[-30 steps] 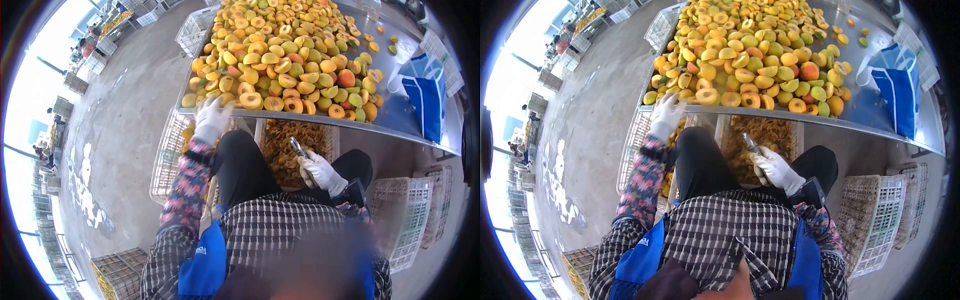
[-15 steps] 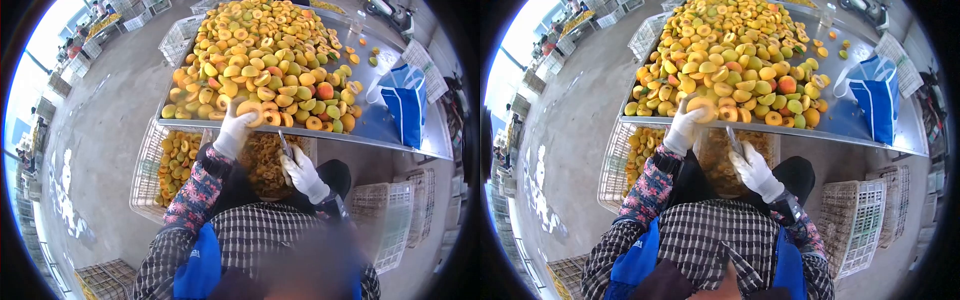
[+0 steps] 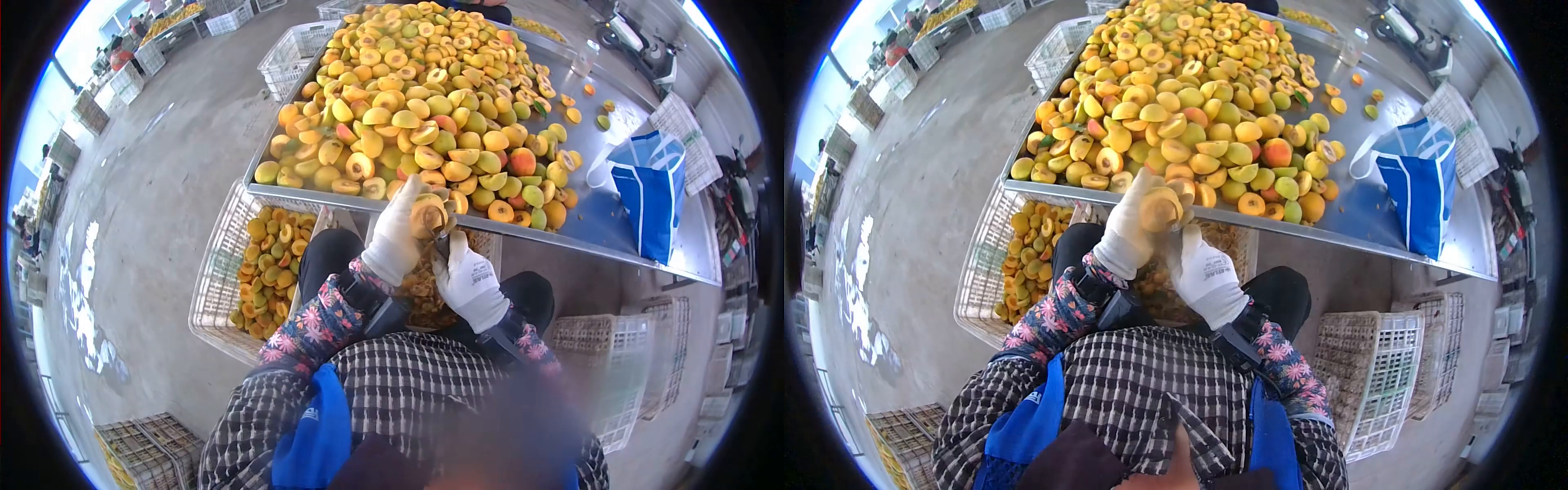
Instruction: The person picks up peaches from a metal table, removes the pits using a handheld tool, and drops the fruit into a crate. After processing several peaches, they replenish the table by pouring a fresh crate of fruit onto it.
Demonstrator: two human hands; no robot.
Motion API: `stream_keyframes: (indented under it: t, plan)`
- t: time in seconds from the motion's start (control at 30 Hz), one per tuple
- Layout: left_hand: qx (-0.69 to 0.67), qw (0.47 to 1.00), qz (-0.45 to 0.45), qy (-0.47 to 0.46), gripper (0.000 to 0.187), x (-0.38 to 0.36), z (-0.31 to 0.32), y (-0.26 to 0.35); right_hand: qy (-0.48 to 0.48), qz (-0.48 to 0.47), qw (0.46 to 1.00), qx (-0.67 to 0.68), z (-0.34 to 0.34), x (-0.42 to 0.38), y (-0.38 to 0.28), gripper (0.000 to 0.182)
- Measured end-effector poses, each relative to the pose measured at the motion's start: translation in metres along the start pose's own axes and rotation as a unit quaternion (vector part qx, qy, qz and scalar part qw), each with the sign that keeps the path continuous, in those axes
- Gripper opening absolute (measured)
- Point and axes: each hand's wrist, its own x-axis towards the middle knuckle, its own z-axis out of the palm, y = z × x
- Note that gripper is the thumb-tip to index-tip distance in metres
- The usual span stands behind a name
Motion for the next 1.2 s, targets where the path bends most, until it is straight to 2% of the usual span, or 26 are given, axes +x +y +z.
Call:
stream_keyframes:
  t: [0.1,0.2,0.27,0.33,0.43,0.47,0.5,0.53,0.6,0.67,0.7,0.73,0.77,0.87,0.9,0.97,1.0,1.03,1.07,1.1,1.13,1.2]
  plan:
    - [0.045,0.997,0.062,0.020,0.026,-0.008,0.010,-0.006,-0.008,-0.014,1.000,0.024,0.000,-0.001,-0.001,0.035]
    - [0.072,0.992,0.096,0.026,0.023,-0.009,0.010,-0.010,0.015,-0.068,0.991,0.118,0.008,-0.003,0.008,0.035]
    - [0.107,0.990,0.097,-0.002,0.020,-0.011,0.011,-0.003,-0.088,0.035,0.956,0.278,0.000,0.001,0.014,0.036]
    - [0.135,0.985,0.110,-0.016,0.018,-0.011,0.011,0.000,-0.174,0.165,0.873,0.424,-0.015,0.003,-0.002,0.037]
    - [0.168,0.976,0.136,-0.004,0.019,-0.006,0.000,-0.006,-0.197,0.238,0.832,0.462,-0.021,0.004,-0.013,0.034]
    - [0.178,0.973,0.144,0.009,0.020,-0.003,-0.003,-0.007,-0.144,0.147,0.909,0.362,-0.013,0.003,-0.006,0.034]
    - [0.188,0.970,0.151,0.022,0.020,-0.002,-0.005,-0.008,-0.088,0.053,0.962,0.253,0.001,0.001,0.006,0.033]
    - [0.188,0.971,0.141,0.037,0.020,-0.002,-0.005,-0.007,-0.032,-0.042,0.989,0.137,0.010,-0.002,0.014,0.033]
    - [0.187,0.973,0.119,0.068,0.021,-0.002,-0.003,-0.004,-0.038,-0.034,0.991,0.121,0.008,-0.001,0.012,0.033]
    - [0.188,0.969,0.142,0.078,0.021,0.004,-0.009,-0.008,-0.040,-0.036,0.992,0.117,0.008,0.001,0.011,0.031]
    - [0.189,0.966,0.153,0.083,0.021,0.005,-0.011,-0.009,-0.095,0.061,0.969,0.221,0.003,0.003,0.004,0.030]
    - [0.193,0.963,0.173,0.080,0.022,0.005,-0.011,-0.010,-0.148,0.156,0.923,0.320,-0.007,0.007,-0.008,0.029]
    - [0.198,0.958,0.192,0.078,0.023,0.003,-0.010,-0.011,-0.198,0.249,0.854,0.412,-0.011,0.008,-0.015,0.028]
    - [0.211,0.951,0.217,0.060,0.025,-0.002,-0.008,-0.012,-0.165,0.124,0.926,0.317,0.006,0.006,0.009,0.032]
    - [0.216,0.950,0.220,0.050,0.025,-0.002,-0.008,-0.012,-0.109,0.050,0.964,0.238,0.011,0.006,0.016,0.034]
    - [0.241,0.948,0.196,0.067,0.022,0.006,-0.011,-0.011,0.007,-0.094,0.993,0.069,0.021,0.006,0.024,0.037]
    - [0.253,0.946,0.187,0.079,0.021,0.007,-0.014,-0.010,0.034,-0.115,0.989,0.086,0.026,0.009,0.024,0.037]
    - [0.241,0.948,0.191,0.079,0.022,0.006,-0.017,-0.011,-0.045,0.010,0.977,0.208,0.024,0.006,0.024,0.035]
    - [0.228,0.950,0.198,0.078,0.023,0.007,-0.017,-0.014,-0.124,0.134,0.930,0.319,0.004,0.008,0.004,0.033]
    - [0.215,0.952,0.204,0.078,0.024,0.007,-0.017,-0.015,-0.200,0.254,0.850,0.416,-0.008,0.011,-0.008,0.031]
    - [0.211,0.954,0.203,0.065,0.023,0.006,-0.018,-0.016,-0.220,0.260,0.841,0.421,-0.011,0.011,-0.005,0.031]
    - [0.300,0.941,0.144,0.051,0.025,0.001,-0.015,-0.004,-0.141,0.071,0.960,0.232,-0.002,0.006,0.012,0.033]
